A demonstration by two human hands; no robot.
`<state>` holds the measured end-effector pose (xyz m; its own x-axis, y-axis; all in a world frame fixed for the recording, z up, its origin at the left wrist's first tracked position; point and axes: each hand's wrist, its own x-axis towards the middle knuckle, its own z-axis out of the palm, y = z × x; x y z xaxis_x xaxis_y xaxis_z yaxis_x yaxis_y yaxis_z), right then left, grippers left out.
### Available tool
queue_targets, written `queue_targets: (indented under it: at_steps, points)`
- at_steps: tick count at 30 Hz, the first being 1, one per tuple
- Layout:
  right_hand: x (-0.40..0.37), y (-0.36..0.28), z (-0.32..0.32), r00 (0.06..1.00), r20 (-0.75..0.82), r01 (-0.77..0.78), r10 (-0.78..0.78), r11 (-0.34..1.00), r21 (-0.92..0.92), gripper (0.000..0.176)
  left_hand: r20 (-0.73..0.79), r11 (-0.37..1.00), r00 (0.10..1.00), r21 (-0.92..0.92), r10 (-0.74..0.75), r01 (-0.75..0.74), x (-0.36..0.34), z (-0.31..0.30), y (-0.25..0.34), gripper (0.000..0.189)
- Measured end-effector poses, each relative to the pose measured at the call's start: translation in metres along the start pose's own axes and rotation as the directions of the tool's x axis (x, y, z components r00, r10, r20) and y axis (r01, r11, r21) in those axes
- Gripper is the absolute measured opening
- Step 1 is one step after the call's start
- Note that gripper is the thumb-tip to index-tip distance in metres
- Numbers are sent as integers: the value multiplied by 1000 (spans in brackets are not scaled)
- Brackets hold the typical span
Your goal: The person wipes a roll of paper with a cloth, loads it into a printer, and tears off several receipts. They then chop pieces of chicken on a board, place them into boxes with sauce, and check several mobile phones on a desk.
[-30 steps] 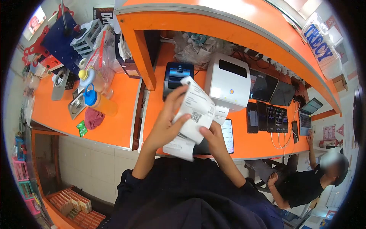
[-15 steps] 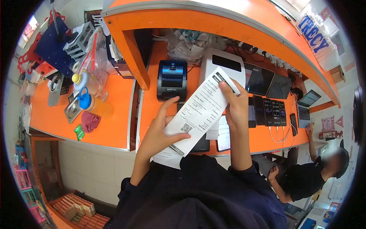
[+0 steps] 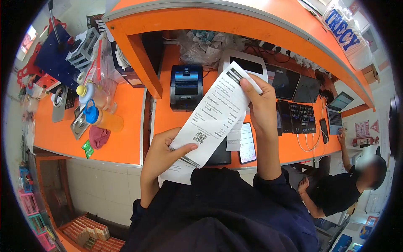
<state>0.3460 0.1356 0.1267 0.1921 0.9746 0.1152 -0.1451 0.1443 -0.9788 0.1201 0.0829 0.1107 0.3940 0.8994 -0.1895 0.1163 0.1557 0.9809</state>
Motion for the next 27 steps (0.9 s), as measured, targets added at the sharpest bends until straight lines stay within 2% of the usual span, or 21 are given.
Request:
queue_targets:
  at_steps: [3, 5, 8, 12, 17, 21, 23, 24, 25, 26, 27]
  points:
    - [6, -7, 2, 1000, 9, 16, -16, 1000, -3, 26, -9, 999, 999, 2, 43, -43, -2, -1, -2, 25]
    - [11, -12, 3, 999, 21, 28, -27, 1000, -11, 26, 9, 991, 999, -129, 32, -30, -3, -3, -7, 25]
    - [22, -15, 4, 999, 22, 50, -49, 999, -12, 26, 21, 983, 1000, -183, 20, -16, -4, 0, -4, 25]
    - [32, -13, 3, 993, 48, 106, -105, 994, -20, 28, -17, 984, 999, -177, 33, -35, -6, 6, -2, 25]
    - [30, -10, 3, 995, 3, 95, -95, 995, 8, 26, -106, 987, 990, -119, 97, -109, -6, 6, -12, 22]
    - [25, -15, 2, 990, -24, 136, -137, 990, -24, 25, -146, 977, 982, -158, 121, -144, -3, 6, -14, 21]
    - [20, -20, 2, 957, -41, 259, -286, 914, -312, 22, -153, 968, 957, -9, 247, -251, -1, 4, -17, 21]
    - [19, -22, 5, 957, -36, 263, -287, 914, -310, 22, -159, 967, 955, -8, 249, -253, -1, 4, -16, 21]
    - [16, -23, 10, 697, 46, 538, -715, 480, -693, 23, -136, 965, 960, 123, 246, -230, 0, 5, -13, 21]
    - [11, -23, 16, 306, 317, 491, -898, -136, -860, 25, -114, 945, 964, 252, 241, -206, 1, 6, -9, 21]
    - [-9, -14, 21, 444, 392, 749, -806, 93, -656, 32, -103, 915, 969, 364, 223, -171, 0, 9, -1, 17]
